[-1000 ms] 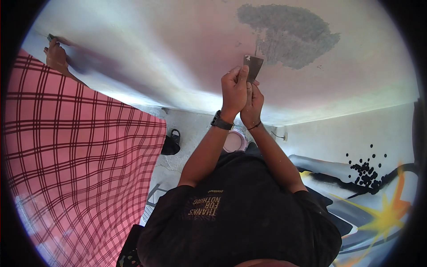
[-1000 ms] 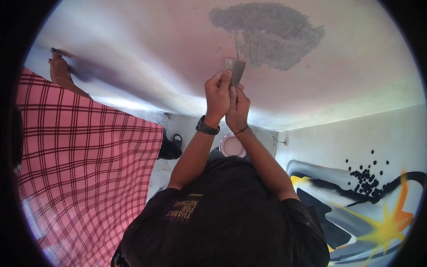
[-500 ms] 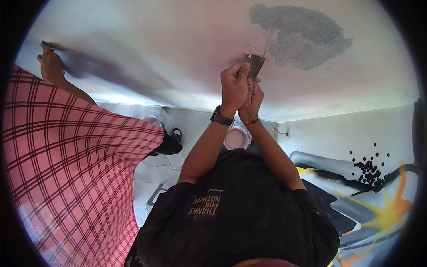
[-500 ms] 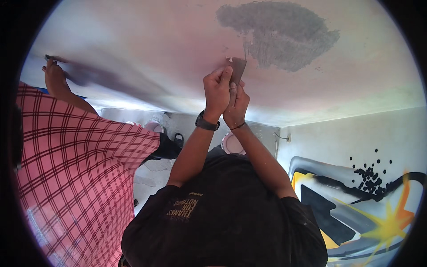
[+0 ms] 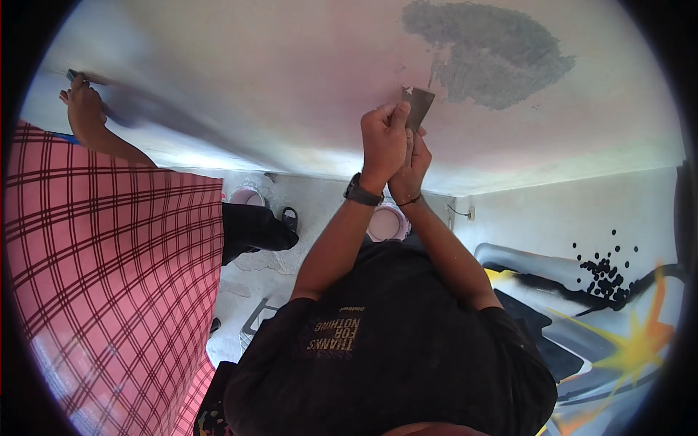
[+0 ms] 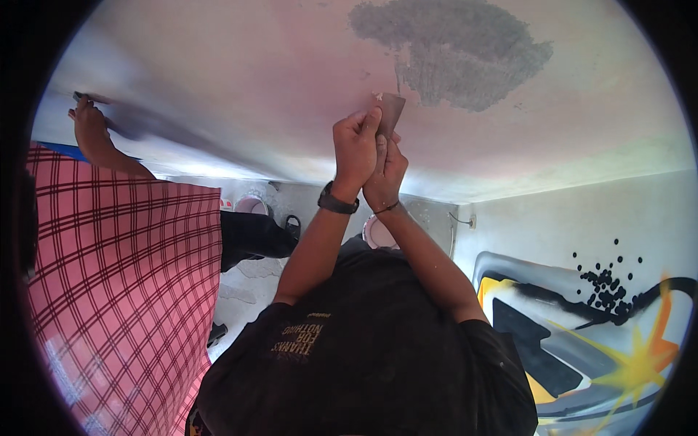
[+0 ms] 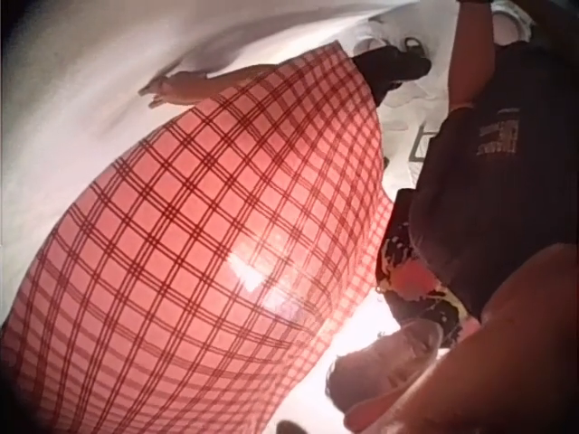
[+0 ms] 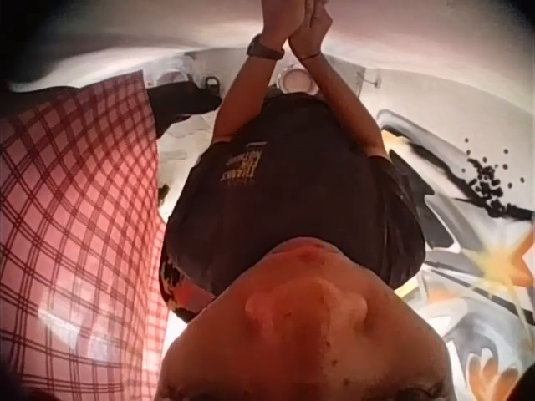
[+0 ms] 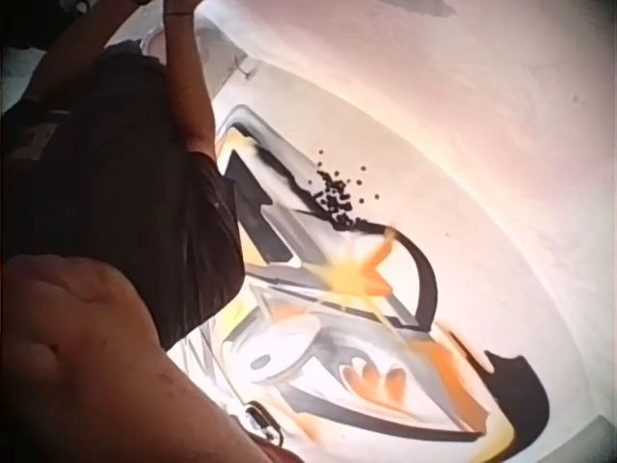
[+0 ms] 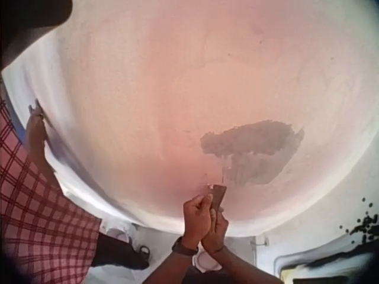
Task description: The person is using a scraper to remove old paint or plaster from a ceiling patch.
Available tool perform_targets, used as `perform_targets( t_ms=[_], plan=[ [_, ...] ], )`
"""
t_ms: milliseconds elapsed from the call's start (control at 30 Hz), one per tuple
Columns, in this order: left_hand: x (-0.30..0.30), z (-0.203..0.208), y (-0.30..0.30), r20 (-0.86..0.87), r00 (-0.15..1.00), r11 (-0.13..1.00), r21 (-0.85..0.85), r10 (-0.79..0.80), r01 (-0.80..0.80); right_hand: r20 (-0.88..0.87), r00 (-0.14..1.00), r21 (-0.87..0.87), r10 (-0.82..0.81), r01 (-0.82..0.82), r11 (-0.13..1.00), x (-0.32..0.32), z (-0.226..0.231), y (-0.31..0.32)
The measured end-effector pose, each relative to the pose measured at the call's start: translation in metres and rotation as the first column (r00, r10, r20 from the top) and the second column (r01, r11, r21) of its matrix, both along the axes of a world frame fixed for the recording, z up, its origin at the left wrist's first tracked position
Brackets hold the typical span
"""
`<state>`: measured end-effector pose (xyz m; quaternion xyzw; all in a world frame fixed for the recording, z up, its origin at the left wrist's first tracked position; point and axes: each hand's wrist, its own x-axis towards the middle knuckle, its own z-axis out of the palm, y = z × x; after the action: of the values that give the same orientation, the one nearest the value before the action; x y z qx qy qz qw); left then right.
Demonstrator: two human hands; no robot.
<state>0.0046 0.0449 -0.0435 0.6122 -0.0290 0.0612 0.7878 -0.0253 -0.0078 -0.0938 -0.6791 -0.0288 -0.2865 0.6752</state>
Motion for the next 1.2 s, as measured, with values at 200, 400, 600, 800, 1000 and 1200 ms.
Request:
perform_targets(
  t_ms=[200, 400, 600, 800, 1000, 1200],
  plan=[
    [0.005, 0.007, 0.009, 0.048, 0.999, 0.999, 0.032, 0.016, -0.018, -0.036, 0.999, -0.017, -0.007, 0.006, 1.0, 0.004, 0.007, 0.009],
    [0.004, 0.017, 0.017, 0.042, 0.999, 0.999, 0.022, 0.03, -0.031, -0.044, 0.999, -0.076, -0.001, -0.002, 0.997, 0.007, 0.015, 0.014],
    [0.01, 0.046, 0.031, 0.06, 0.998, 0.996, -0.088, 0.006, -0.001, -0.027, 0.996, -0.049, 0.085, -0.086, 0.995, 0.011, 0.049, 0.024],
    [0.002, 0.026, 0.034, -0.011, 1.0, 0.999, -0.025, 0.028, -0.028, -0.053, 0.998, -0.121, 0.02, -0.026, 0.992, 0.003, 0.028, 0.029],
    [0.011, 0.042, 0.05, 0.057, 0.998, 1.0, -0.023, 0.015, -0.013, -0.053, 0.993, 0.008, 0.104, -0.103, 0.995, 0.013, 0.04, 0.044],
    [0.018, 0.074, 0.069, 0.13, 0.99, 0.997, -0.057, 0.056, -0.049, -0.042, 0.99, -0.018, 0.132, -0.133, 0.991, 0.024, 0.066, 0.06]
  ],
)
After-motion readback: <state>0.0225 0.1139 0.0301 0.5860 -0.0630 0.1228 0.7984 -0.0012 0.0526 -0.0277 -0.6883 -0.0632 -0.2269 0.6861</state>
